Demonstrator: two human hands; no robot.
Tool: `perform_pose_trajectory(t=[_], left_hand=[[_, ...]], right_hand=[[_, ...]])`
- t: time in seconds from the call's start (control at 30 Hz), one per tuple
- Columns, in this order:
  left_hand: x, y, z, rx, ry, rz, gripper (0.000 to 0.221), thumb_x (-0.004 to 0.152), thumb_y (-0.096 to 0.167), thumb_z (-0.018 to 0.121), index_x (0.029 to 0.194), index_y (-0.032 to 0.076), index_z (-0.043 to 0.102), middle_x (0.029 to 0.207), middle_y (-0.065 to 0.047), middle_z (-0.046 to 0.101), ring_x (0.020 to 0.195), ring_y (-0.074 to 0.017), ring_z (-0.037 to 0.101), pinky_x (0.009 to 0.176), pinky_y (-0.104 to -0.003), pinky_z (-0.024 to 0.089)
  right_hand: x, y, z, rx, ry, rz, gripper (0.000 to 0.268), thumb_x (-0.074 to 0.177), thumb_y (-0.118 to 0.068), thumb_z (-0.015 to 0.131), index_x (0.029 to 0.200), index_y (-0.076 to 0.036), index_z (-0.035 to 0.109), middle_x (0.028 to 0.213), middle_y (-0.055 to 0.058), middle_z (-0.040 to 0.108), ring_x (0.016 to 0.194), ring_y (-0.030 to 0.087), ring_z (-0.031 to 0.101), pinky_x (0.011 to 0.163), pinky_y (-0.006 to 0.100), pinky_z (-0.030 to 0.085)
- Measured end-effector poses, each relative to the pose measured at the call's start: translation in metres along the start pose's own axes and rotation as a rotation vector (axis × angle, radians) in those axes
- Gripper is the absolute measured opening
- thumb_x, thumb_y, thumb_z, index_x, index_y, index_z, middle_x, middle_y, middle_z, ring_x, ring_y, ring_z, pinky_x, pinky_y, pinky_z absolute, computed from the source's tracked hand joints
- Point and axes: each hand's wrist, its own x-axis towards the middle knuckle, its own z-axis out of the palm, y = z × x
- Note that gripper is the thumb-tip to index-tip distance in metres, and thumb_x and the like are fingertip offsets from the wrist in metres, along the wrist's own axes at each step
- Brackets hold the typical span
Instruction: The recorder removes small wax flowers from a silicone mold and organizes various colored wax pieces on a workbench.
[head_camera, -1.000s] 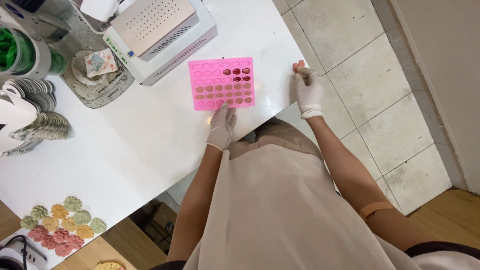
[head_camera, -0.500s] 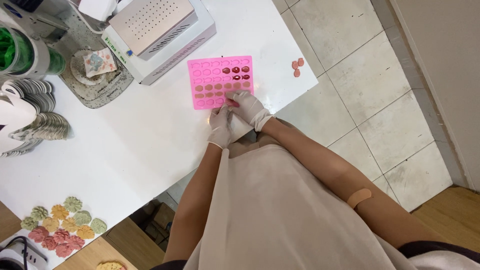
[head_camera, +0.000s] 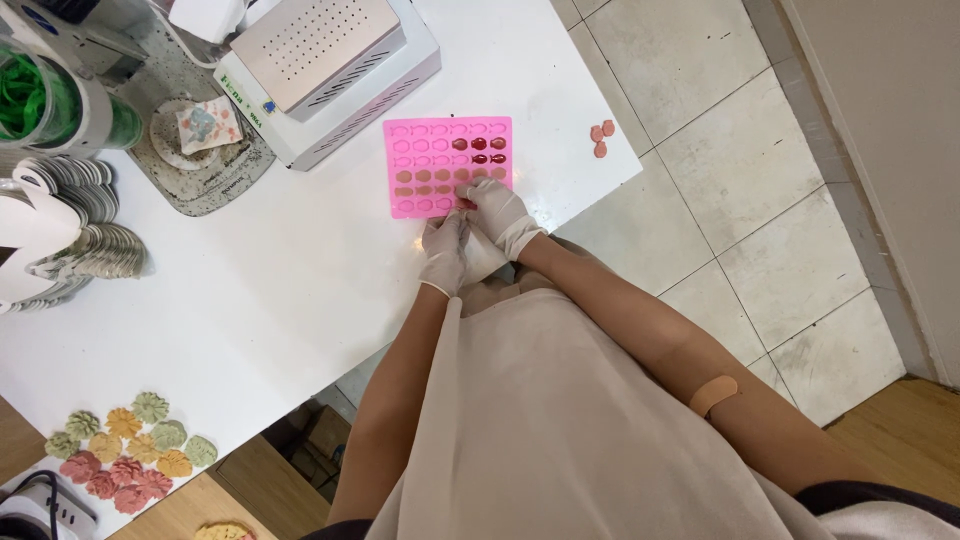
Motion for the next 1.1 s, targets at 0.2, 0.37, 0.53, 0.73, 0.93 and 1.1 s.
perform_pose_trajectory(t=[0.2,0.37,0.53,0.73,0.93,1.1], left_hand=[[0.0,0.0,0.004,0.009,0.016,0.017,0.009,0.097,0.008,0.069,0.104,0.008,0.063,0.091,-0.003,0.069,0.075,-0.0131,0.066,0.073,-0.029,0.059],[-0.011,0.005,0.011,-0.001,0.026,0.041,0.01,0.096,0.006,0.068,0.105,0.008,0.064,0.091,-0.003,0.07,0.076,-0.0121,0.067,0.07,-0.028,0.058],[-0.012,0.005,0.013,0.019,0.048,0.05,0.012,0.095,0.005,0.068,0.106,0.008,0.063,0.09,-0.003,0.07,0.075,-0.0119,0.066,0.069,-0.028,0.058],[-0.008,0.002,0.01,0.039,0.043,0.059,0.013,0.096,0.005,0.067,0.108,0.007,0.062,0.09,-0.005,0.068,0.073,-0.0145,0.065,0.067,-0.029,0.056],[-0.016,0.006,0.01,0.088,0.042,0.055,0.014,0.097,0.009,0.068,0.109,0.01,0.061,0.098,-0.001,0.068,0.081,-0.0113,0.065,0.072,-0.026,0.055],[-0.032,0.019,0.019,0.084,0.039,0.03,0.009,0.099,0.013,0.065,0.108,0.012,0.061,0.1,0.0,0.07,0.088,-0.0124,0.071,0.07,-0.024,0.053]], right_hand=[[0.003,-0.001,0.003,-0.008,-0.032,0.036,0.043,0.079,-0.009,0.075,0.121,-0.014,0.071,0.111,0.012,0.065,0.1,0.031,0.066,0.086,0.04,0.056],[0.006,-0.003,0.001,-0.043,-0.081,0.054,0.042,0.08,-0.011,0.075,0.122,-0.014,0.071,0.111,0.013,0.065,0.1,0.031,0.067,0.087,0.039,0.056],[0.006,-0.001,0.002,-0.053,-0.074,0.035,0.04,0.08,-0.013,0.076,0.119,-0.013,0.072,0.111,0.014,0.065,0.1,0.032,0.066,0.087,0.04,0.055],[0.002,-0.001,-0.004,0.114,-0.049,0.058,0.035,0.082,-0.01,0.073,0.117,-0.011,0.074,0.109,0.014,0.067,0.098,0.031,0.067,0.088,0.039,0.055],[-0.012,0.015,-0.026,0.258,0.166,-0.061,0.026,0.089,-0.007,0.072,0.115,-0.011,0.076,0.1,0.011,0.076,0.106,0.03,0.066,0.092,0.038,0.054],[-0.047,0.094,-0.08,0.83,0.568,0.344,0.022,0.093,-0.007,0.07,0.113,0.003,0.068,0.115,0.007,0.074,0.103,0.012,0.071,0.09,0.023,0.056]])
